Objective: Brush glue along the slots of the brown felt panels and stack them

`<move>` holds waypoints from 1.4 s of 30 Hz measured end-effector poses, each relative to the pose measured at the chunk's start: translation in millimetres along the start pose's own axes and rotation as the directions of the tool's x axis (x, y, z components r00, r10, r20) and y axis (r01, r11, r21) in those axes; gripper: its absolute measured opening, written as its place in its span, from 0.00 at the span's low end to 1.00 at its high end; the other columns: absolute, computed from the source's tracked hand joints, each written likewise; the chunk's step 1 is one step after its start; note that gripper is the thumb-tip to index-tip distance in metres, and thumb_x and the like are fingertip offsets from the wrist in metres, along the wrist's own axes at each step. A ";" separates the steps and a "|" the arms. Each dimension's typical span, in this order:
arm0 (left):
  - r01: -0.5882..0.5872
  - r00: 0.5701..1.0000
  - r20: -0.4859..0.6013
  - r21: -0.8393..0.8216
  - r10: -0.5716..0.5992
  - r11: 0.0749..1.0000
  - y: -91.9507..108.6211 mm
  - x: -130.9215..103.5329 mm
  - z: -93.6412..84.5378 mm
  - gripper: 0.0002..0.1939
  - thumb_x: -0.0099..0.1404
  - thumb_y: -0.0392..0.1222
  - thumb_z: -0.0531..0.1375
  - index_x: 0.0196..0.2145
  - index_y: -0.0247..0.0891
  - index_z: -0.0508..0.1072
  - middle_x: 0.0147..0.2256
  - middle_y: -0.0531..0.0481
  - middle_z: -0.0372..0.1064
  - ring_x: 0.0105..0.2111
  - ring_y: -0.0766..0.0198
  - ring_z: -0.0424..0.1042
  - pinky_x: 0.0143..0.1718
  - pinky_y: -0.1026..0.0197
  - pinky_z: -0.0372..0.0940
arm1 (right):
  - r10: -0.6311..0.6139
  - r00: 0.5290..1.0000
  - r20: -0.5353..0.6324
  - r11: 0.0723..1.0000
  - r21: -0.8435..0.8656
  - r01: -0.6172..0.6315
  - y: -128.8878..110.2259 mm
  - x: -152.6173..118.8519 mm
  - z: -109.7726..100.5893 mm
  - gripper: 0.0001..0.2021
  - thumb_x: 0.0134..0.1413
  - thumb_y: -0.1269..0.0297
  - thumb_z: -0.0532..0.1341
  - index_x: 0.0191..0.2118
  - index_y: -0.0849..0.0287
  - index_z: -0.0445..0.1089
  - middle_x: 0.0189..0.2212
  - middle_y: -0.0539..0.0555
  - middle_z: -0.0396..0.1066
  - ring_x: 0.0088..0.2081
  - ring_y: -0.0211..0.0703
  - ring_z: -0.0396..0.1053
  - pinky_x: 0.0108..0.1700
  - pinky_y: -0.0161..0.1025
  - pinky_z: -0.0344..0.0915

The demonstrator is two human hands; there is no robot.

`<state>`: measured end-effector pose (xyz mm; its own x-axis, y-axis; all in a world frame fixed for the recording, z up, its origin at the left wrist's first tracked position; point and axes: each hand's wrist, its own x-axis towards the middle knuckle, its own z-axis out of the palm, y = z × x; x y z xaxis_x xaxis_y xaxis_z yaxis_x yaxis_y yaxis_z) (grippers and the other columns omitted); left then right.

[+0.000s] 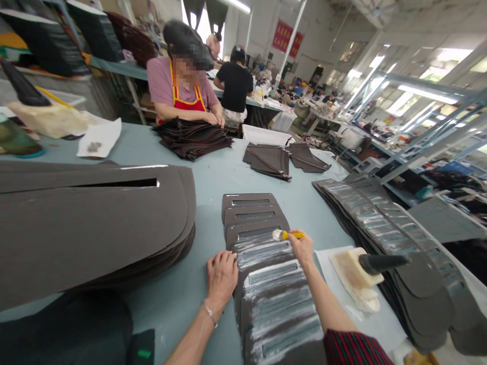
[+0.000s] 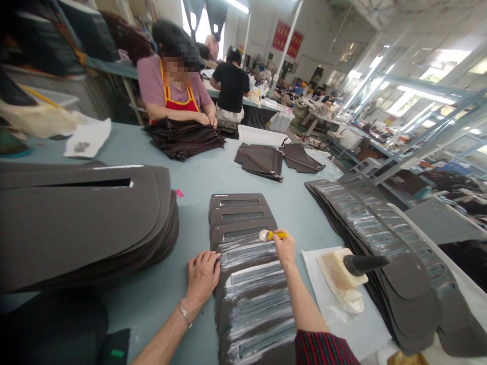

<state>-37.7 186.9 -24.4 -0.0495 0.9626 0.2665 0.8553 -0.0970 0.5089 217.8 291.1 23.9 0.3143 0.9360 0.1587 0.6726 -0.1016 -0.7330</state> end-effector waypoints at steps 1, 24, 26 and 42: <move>-0.004 1.000 0.002 0.004 0.003 1.000 0.5 0.1 0.2 0.13 0.64 0.35 0.51 0.44 0.44 0.70 0.44 0.47 0.70 0.50 0.55 0.63 0.50 0.49 0.53 | 0.011 0.999 -0.049 0.998 -0.062 -0.014 8.8 11.3 -9.7 0.15 0.43 0.53 0.57 0.30 0.59 0.73 0.17 0.48 0.65 0.21 0.39 0.60 0.26 0.34 0.57; -0.210 0.966 0.150 -0.029 0.212 0.977 22.9 -75.3 -13.1 0.13 0.67 0.36 0.49 0.45 0.43 0.70 0.47 0.48 0.71 0.51 0.57 0.64 0.50 0.50 0.54 | 0.095 0.995 0.012 0.994 0.049 -0.095 30.3 -91.2 -73.9 0.15 0.47 0.52 0.59 0.32 0.60 0.72 0.20 0.49 0.66 0.23 0.38 0.61 0.28 0.34 0.58; -0.219 0.965 0.144 -0.017 0.219 0.976 22.8 -75.8 -13.1 0.13 0.67 0.37 0.50 0.46 0.43 0.70 0.47 0.48 0.70 0.51 0.56 0.64 0.50 0.50 0.54 | 0.119 0.981 -0.153 0.991 -0.049 -0.128 44.7 -82.6 -91.3 0.17 0.47 0.50 0.58 0.31 0.60 0.72 0.19 0.48 0.65 0.22 0.39 0.60 0.28 0.35 0.57; -0.094 0.988 0.108 -0.134 0.108 0.987 27.9 -82.8 -13.6 0.11 0.65 0.40 0.51 0.44 0.42 0.69 0.47 0.46 0.69 0.50 0.57 0.64 0.50 0.51 0.56 | 0.018 0.992 -0.126 1.000 0.012 -0.017 10.3 -120.4 -97.3 0.12 0.52 0.56 0.58 0.32 0.59 0.71 0.22 0.48 0.67 0.23 0.36 0.60 0.29 0.33 0.57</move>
<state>-16.7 101.1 -21.1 0.0996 0.9681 0.2300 0.7793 -0.2196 0.5870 252.0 144.6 61.6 0.4087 0.8838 0.2276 0.6590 -0.1132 -0.7436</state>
